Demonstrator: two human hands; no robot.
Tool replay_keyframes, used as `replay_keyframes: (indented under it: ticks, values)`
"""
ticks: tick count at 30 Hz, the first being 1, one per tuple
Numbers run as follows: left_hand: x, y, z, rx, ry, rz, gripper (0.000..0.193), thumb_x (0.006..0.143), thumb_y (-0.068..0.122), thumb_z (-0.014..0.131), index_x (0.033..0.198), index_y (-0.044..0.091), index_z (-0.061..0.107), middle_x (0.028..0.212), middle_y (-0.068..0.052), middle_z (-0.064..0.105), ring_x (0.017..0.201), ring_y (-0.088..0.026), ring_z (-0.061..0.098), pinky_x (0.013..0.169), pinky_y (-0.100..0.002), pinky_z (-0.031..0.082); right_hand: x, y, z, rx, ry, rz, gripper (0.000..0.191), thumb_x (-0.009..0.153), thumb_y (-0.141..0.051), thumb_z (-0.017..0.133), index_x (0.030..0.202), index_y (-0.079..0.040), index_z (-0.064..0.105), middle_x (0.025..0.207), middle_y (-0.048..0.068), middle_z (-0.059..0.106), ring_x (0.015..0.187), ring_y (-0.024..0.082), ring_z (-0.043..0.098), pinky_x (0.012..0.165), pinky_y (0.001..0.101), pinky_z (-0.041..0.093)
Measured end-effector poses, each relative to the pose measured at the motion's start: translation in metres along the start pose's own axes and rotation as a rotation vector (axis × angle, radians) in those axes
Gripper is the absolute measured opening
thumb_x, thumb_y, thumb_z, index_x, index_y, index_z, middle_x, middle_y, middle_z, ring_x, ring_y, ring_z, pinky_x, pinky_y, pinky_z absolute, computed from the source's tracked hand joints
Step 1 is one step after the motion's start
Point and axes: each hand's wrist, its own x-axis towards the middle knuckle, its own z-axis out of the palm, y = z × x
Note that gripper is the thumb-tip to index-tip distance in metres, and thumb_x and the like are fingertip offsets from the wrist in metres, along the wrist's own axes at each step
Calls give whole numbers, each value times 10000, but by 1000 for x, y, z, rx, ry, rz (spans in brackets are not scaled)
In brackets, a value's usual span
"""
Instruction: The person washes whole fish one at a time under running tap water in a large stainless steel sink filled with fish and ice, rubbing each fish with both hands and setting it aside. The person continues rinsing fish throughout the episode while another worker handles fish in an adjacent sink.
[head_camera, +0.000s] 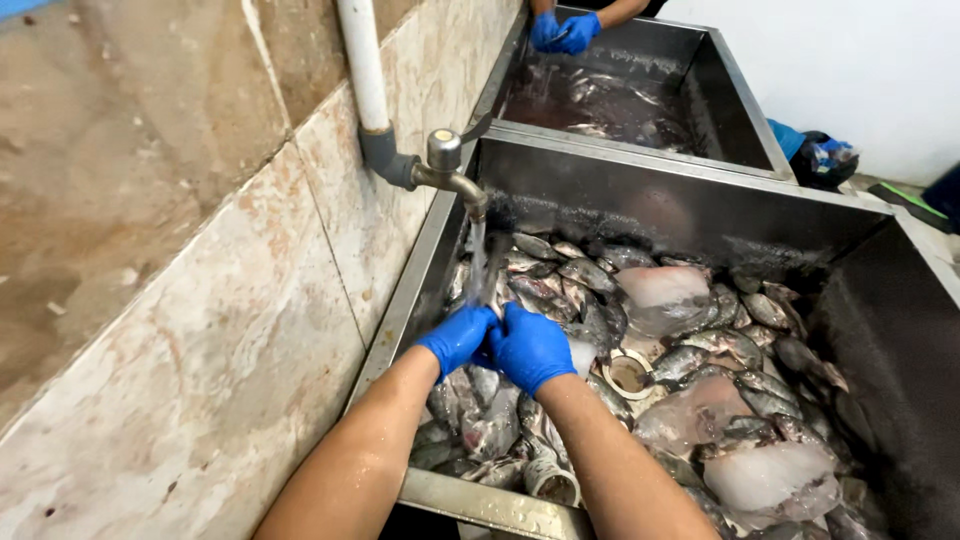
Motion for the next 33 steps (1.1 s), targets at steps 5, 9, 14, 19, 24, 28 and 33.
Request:
replay_keyframes:
  ticks: [5,9,14,19,24,28,33]
  values:
    - [-11,7,16,-38,-9,93,313,970,273,544,782,49,655,660,-129,642,575,-242,622,589,-401,549,9,17,-5,95,53,-89,259,904,-320,619,1045,-117,697,944,226,719,889,460,672,777,545,530]
    - [-23,19,27,-64,-85,200,193,889,74,492,1042,98,606,791,-123,651,626,-250,648,589,-450,538,12,31,-20,220,-34,-268,223,907,-245,639,1071,-125,734,965,231,714,859,434,682,758,474,558]
    - [-40,26,20,-244,-388,112,289,861,24,485,1135,53,572,882,-163,645,718,-310,688,682,-507,595,11,41,-32,391,-182,-248,186,901,-166,633,1048,-104,730,903,184,757,767,243,707,768,395,572]
    - [-31,19,19,-315,-424,-61,277,914,163,499,1145,29,573,925,-154,670,753,-313,698,682,-481,603,6,45,-35,457,-186,-227,232,943,-244,605,1057,-75,716,904,205,763,828,330,728,756,427,579]
    - [-1,-2,15,176,14,54,258,959,223,553,1147,47,536,877,-174,647,676,-298,643,563,-446,553,14,31,5,116,247,-23,310,1041,-335,518,1109,-57,637,935,267,709,897,476,658,794,560,494]
    - [12,-8,6,451,30,166,323,950,216,557,1085,-66,638,802,-165,675,609,-244,658,508,-391,566,28,43,27,348,292,-217,339,986,-237,520,1192,30,552,980,326,667,900,524,622,762,568,491]
    - [-15,14,30,545,104,32,308,863,171,593,1075,-52,576,795,-193,641,600,-295,665,484,-473,554,37,62,28,258,110,-111,275,1000,-241,527,1098,7,595,986,311,684,952,507,638,820,563,498]
